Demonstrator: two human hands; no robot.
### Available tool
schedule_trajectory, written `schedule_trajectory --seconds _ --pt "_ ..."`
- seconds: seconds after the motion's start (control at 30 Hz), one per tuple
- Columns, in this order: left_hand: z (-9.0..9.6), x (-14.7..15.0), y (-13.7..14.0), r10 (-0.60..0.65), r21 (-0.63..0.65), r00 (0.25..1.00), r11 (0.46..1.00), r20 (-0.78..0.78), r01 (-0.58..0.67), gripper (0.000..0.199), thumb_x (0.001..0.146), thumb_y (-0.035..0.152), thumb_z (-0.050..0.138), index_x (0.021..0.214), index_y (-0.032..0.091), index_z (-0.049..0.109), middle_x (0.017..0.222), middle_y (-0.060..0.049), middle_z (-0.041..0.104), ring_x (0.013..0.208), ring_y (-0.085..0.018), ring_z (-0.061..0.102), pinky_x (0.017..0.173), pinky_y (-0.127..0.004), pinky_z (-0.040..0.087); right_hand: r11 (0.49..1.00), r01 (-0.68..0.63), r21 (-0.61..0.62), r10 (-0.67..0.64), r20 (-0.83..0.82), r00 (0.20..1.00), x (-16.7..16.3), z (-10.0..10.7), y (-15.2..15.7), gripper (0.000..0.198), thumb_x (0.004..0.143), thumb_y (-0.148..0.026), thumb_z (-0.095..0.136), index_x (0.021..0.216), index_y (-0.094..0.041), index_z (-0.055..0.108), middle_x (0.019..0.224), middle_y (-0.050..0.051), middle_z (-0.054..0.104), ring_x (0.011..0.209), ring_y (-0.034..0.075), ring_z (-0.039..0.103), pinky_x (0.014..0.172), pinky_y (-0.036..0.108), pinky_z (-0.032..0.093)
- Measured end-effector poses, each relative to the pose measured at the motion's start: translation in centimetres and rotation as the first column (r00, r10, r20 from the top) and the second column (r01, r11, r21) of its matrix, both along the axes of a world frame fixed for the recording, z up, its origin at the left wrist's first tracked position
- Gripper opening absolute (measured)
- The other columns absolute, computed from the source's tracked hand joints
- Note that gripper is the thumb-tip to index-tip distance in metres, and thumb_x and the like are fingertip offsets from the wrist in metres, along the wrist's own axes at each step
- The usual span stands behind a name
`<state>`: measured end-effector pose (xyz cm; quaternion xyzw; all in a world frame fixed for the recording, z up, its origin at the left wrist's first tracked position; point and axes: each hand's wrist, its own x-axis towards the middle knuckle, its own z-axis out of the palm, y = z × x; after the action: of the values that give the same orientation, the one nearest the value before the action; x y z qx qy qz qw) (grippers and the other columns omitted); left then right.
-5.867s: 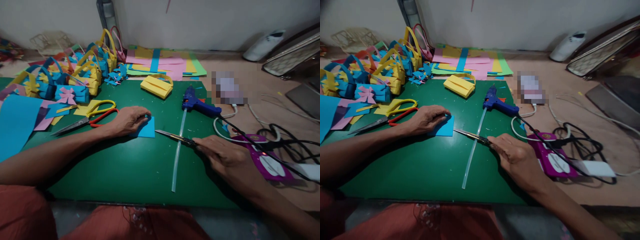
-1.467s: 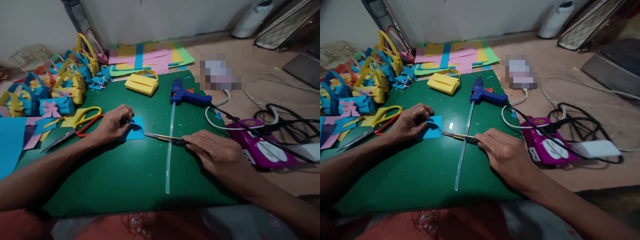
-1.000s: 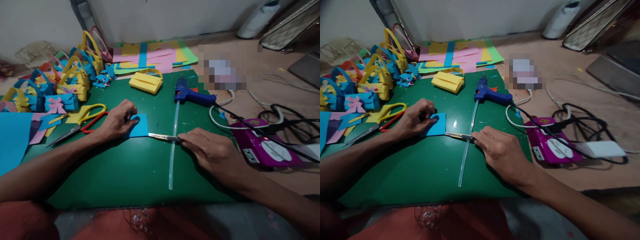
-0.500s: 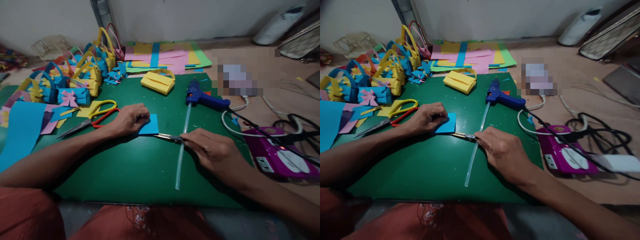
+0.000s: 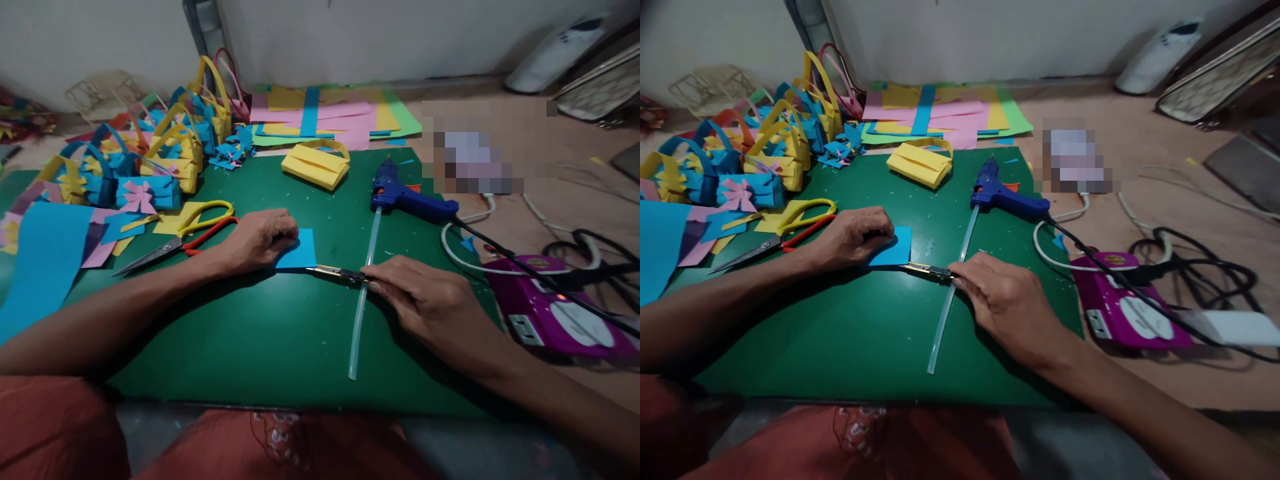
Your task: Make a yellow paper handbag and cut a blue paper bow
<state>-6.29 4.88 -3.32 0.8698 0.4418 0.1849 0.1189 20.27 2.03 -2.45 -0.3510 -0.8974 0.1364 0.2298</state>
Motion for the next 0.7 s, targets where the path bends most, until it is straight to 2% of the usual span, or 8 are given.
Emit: schedule_trajectory --seconds 0.1,0.23,0.43,0.57,0.7 --pt "1.2 -0.3 -0.5 -0.061 -0.042 0.993 0.997 -0.102 0.057 0.027 0.088 0.036 0.044 0.086 0.014 0.06 0.085 -0.007 0.058 0.076 -0.017 0.054 0.068 -0.029 0.041 1.0 0.013 -0.003 -0.013 -0.01 1.0 0.1 0.1 0.1 0.019 0.089 -0.018 0.046 0.095 -0.016 0.064 0.077 0.007 0.066 0.068 0.018 0.062 0.059 0.029 0.049" --pt "2.4 -1.0 -0.6 -0.105 -0.132 0.984 0.988 -0.144 0.086 0.042 0.076 0.055 0.057 0.089 0.016 0.06 0.091 -0.007 0.058 0.076 -0.018 0.055 0.066 -0.028 0.04 1.0 0.03 -0.007 -0.03 -0.014 0.999 0.3 0.2 0.2 0.019 0.088 -0.018 0.047 0.094 -0.018 0.065 0.077 0.005 0.067 0.069 0.017 0.063 0.06 0.029 0.049" --pt "2.6 -1.7 0.4 -0.11 -0.278 0.99 0.957 -0.082 0.083 0.032 0.074 0.047 0.063 0.086 0.017 0.06 0.09 -0.004 0.058 0.074 -0.015 0.055 0.067 -0.026 0.041 0.999 0.044 -0.006 -0.044 -0.018 0.999 0.3 0.1 0.2 0.019 0.089 -0.019 0.047 0.094 -0.018 0.065 0.077 0.006 0.067 0.068 0.017 0.063 0.059 0.029 0.049" --pt "2.7 -1.7 0.3 -0.108 -0.301 0.991 0.95 -0.084 0.078 0.031 0.071 0.046 0.067 0.083 0.018 0.061 0.093 -0.004 0.057 0.075 -0.015 0.055 0.068 -0.027 0.041 0.999 0.05 -0.002 -0.05 -0.009 0.999 0.3 0.2 0.3 0.019 0.089 -0.019 0.047 0.093 -0.018 0.066 0.078 0.006 0.067 0.068 0.017 0.063 0.06 0.029 0.048" --pt "2.7 -1.7 0.3 -0.119 -0.31 0.991 0.946 -0.063 0.094 0.022 0.075 0.04 0.063 0.08 0.018 0.062 0.094 -0.004 0.057 0.078 -0.015 0.056 0.07 -0.028 0.042 0.999 0.038 0.003 -0.038 -0.019 0.999 0.3 0.3 0.3 0.02 0.089 -0.019 0.047 0.093 -0.015 0.066 0.077 0.007 0.066 0.068 0.018 0.063 0.059 0.03 0.048"
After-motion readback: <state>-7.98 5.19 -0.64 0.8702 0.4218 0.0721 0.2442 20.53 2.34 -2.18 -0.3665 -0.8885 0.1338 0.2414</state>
